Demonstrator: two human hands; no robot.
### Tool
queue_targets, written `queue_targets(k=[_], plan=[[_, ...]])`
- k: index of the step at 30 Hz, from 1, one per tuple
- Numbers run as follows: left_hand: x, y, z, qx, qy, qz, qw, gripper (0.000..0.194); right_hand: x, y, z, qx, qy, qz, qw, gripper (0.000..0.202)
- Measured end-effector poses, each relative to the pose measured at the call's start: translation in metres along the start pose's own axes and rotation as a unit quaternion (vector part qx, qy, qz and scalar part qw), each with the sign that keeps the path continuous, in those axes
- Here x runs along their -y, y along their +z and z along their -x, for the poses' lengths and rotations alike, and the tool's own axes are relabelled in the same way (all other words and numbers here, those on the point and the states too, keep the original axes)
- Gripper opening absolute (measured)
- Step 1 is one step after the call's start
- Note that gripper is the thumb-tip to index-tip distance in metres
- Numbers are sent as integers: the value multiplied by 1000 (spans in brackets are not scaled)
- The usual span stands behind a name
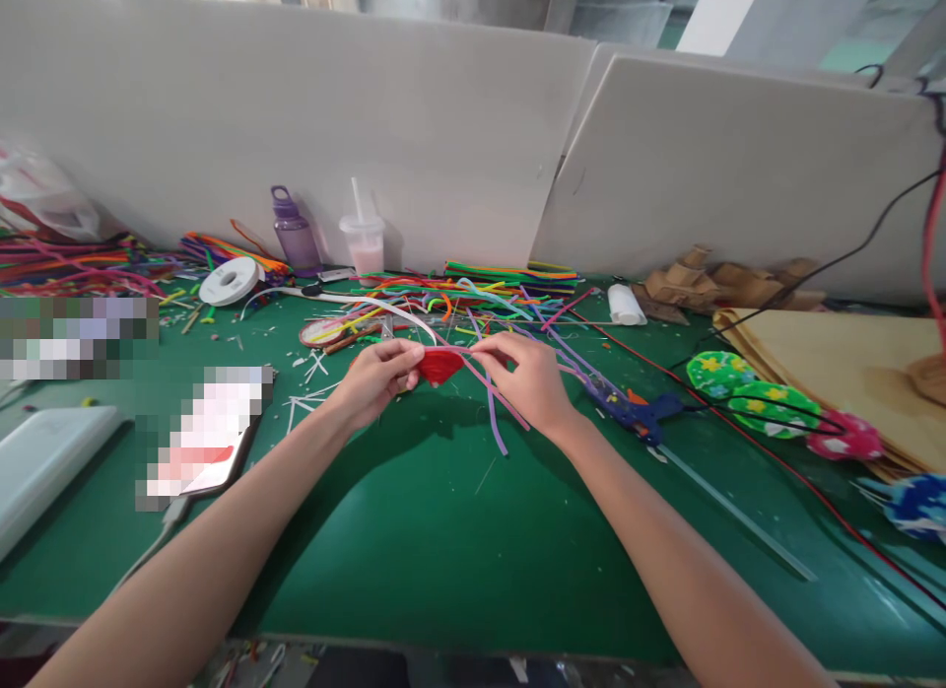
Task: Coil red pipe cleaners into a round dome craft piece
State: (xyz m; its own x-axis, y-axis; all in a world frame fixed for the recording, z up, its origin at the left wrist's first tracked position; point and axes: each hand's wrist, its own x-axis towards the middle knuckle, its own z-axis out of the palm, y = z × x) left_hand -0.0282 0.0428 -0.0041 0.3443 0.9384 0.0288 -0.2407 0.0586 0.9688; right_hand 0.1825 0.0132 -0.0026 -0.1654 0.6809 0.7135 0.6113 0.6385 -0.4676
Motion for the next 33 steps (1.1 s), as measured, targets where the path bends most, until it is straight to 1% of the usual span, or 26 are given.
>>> queue_targets(k=[6,10,13,18,23,26,30,33], plan=[[-1,-2,-1,16,20,46,999,32,-3,-13,-6,-71,-85,61,992,12],[-1,-1,1,45,32,15,998,30,-5,-19,-9,-132,-102,74,983,11],[0,-1,2,60,35,-12,998,29,-5,-21,-10,-145,-105,81,981,10],[2,-3,0,55,21,-29,998,27,-6,-22,-10,-157,-108,77,979,10],[3,-3,-1,46,17,-26,998,28,-5,-22,-11,-161,-114,82,977,10],[2,-2,-1,12,26,-9,1000,30,-3,-22,-10,-153,-118,77,978,10],[0,-2,-2,-41,53,37,997,30,0,-19,-8,-110,-119,67,984,11],[-1,-2,-3,-42,60,90,993,29,0,-16,-6,-71,-99,68,990,13]])
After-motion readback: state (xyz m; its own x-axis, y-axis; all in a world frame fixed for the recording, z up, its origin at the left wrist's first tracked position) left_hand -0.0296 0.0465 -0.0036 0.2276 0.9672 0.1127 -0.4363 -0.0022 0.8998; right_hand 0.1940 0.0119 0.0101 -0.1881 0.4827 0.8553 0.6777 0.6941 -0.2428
